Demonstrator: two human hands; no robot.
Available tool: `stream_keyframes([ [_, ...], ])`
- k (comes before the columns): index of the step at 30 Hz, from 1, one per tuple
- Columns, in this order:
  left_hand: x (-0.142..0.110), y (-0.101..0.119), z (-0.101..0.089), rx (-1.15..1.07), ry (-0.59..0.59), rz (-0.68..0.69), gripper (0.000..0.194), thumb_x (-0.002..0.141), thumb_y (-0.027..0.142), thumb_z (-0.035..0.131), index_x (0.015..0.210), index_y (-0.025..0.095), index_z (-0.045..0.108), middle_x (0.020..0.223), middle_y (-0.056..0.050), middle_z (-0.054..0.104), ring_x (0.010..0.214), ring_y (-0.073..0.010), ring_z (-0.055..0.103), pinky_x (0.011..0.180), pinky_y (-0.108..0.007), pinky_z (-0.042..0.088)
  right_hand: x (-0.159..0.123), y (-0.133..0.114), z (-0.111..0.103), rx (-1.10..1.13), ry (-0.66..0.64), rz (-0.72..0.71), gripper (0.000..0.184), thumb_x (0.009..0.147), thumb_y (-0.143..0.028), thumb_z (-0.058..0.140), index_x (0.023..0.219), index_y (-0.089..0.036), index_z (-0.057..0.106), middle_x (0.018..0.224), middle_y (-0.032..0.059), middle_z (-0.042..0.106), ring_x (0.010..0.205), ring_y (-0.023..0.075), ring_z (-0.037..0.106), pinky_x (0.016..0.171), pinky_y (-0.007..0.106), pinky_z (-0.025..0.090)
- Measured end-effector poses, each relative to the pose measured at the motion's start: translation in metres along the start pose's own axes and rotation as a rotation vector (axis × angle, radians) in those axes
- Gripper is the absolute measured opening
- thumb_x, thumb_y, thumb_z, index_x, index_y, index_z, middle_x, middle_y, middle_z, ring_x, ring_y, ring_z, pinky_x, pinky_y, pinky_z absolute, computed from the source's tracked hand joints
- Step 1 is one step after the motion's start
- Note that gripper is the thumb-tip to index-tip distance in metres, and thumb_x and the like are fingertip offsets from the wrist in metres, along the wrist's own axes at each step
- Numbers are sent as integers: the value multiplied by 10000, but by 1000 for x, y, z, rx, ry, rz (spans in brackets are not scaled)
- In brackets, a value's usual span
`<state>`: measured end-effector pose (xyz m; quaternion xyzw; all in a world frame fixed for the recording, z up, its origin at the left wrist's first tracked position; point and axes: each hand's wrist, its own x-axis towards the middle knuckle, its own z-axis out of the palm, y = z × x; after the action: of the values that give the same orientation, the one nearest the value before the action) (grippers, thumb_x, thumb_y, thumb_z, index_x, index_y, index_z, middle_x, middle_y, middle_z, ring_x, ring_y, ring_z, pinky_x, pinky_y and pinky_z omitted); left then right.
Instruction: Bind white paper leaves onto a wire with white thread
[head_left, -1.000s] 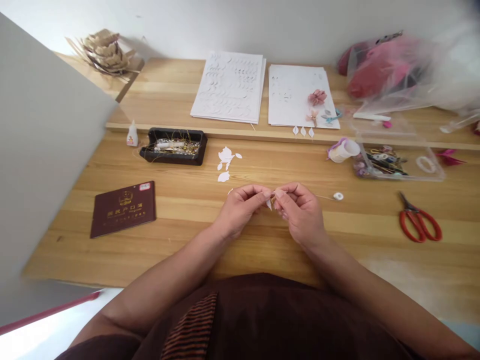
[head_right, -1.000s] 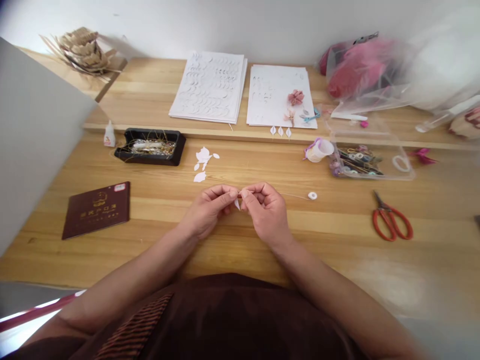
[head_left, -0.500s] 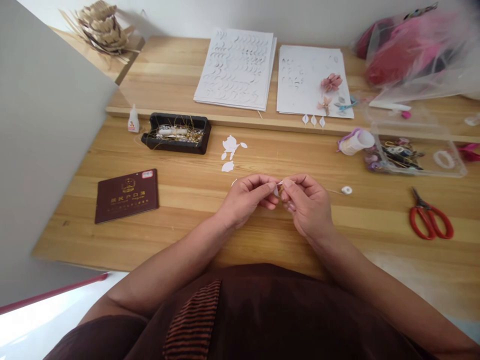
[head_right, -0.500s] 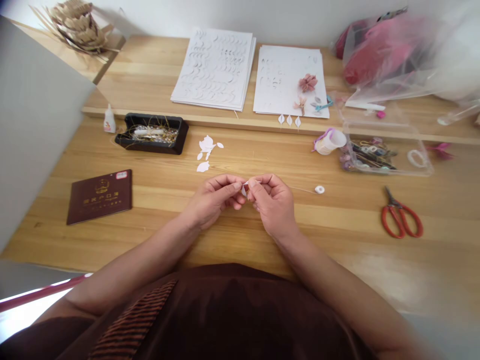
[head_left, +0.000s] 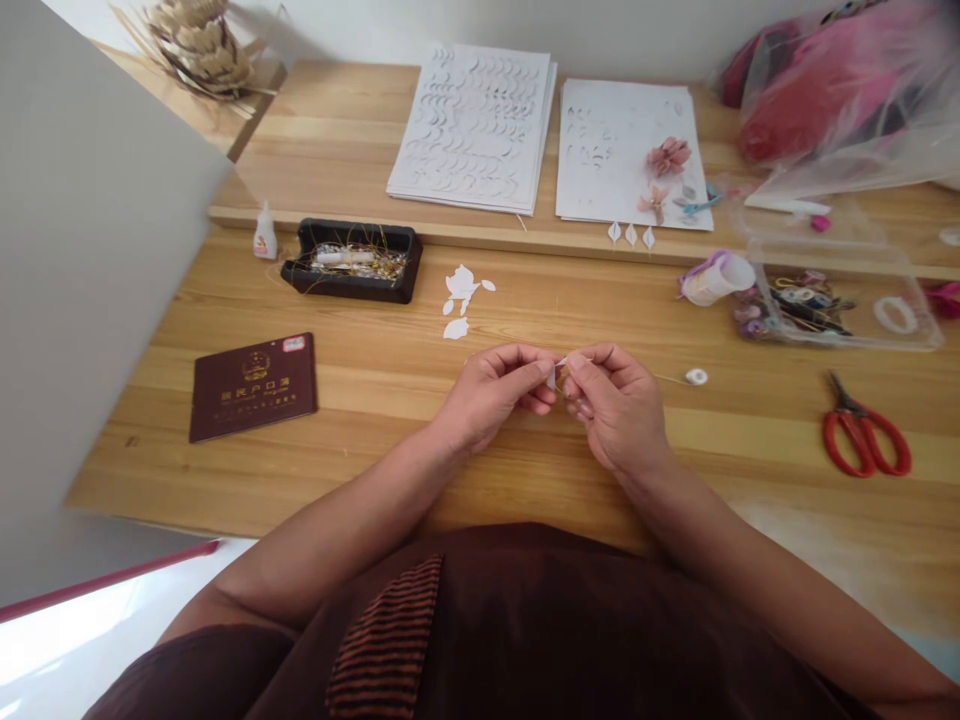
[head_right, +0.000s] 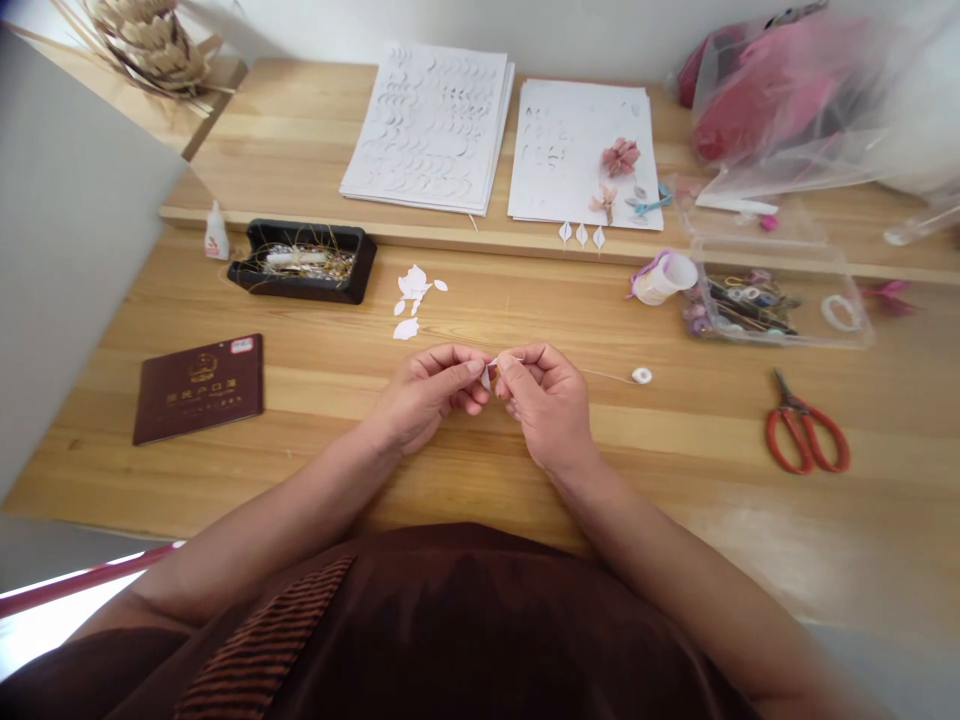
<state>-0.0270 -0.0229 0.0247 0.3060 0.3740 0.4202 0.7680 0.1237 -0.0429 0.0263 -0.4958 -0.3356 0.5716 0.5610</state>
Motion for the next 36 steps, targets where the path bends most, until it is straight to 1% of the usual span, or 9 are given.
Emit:
stream_keyframes([
  [5, -1, 3, 0, 1, -7, -8, 273, 732, 318, 880, 891, 139, 750, 723, -28, 717, 621, -110, 660, 565, -220, 517, 0, -1, 1, -7, 4, 4, 294, 760, -389, 865, 796, -225, 624, 563, -50, 599, 448, 69, 425, 413, 218, 289],
  [7, -1, 4, 0, 4, -4, -19, 264, 739, 321, 866, 889, 139, 749, 701, -25, 707, 603, -106, 644, 543, -215, 494, 1, -1, 1, -14, 3, 10, 307, 752, -402, 869, 792, -228, 619, 556, -51, 594, 443, 71, 414, 411, 225, 282],
  [13, 1, 3, -1, 24, -1, -3, 312, 746, 414, 871, 843, 150, 738, 729, -15, 697, 577, -85, 609, 485, -192, 420, 1, 0, 1, -10, 7, 15, 300, 757, -393, 868, 791, -230, 619, 544, -53, 587, 430, 68, 391, 410, 232, 269],
  [18, 2, 2, -3, 37, 4, 0, 348, 750, 465, 871, 832, 151, 747, 713, -2, 668, 553, -69, 572, 477, -189, 395, 0, -2, 3, 13, 1, 36, 295, 733, -373, 879, 779, -228, 627, 545, -48, 592, 440, 70, 407, 411, 228, 259],
  [23, 3, 4, -2, 42, 8, -20, 480, 762, 604, 834, 805, 135, 738, 715, -17, 663, 551, -70, 569, 467, -194, 382, 0, -4, 4, 13, -7, 73, 328, 710, -397, 891, 769, -229, 616, 545, -50, 580, 439, 67, 392, 406, 228, 249],
  [25, 2, 4, -1, 62, 4, 1, 482, 719, 589, 877, 808, 138, 731, 707, -10, 665, 549, -67, 561, 477, -197, 389, 0, -4, 4, 10, -1, 70, 347, 707, -413, 894, 770, -231, 606, 542, -54, 572, 434, 66, 389, 403, 229, 249],
  [28, 2, 2, 0, 87, 15, 41, 445, 655, 483, 950, 836, 147, 721, 700, 2, 682, 562, -73, 582, 520, -206, 442, 0, -5, 4, 14, 10, 56, 349, 710, -415, 892, 774, -235, 600, 537, -59, 571, 423, 62, 372, 402, 233, 249],
  [32, 2, 0, 0, 59, 58, 67, 425, 677, 452, 942, 836, 144, 695, 711, -9, 704, 612, -107, 660, 562, -222, 514, 2, -7, 3, 26, 37, 42, 329, 700, -383, 893, 778, -235, 610, 530, -54, 588, 417, 62, 362, 404, 235, 243],
  [36, 2, -2, -1, 67, 49, 86, 423, 720, 464, 916, 828, 145, 661, 734, -13, 709, 629, -115, 687, 581, -226, 552, 3, -7, 2, 20, 46, 31, 309, 709, -378, 882, 780, -233, 618, 531, -54, 591, 416, 61, 353, 402, 235, 234],
])
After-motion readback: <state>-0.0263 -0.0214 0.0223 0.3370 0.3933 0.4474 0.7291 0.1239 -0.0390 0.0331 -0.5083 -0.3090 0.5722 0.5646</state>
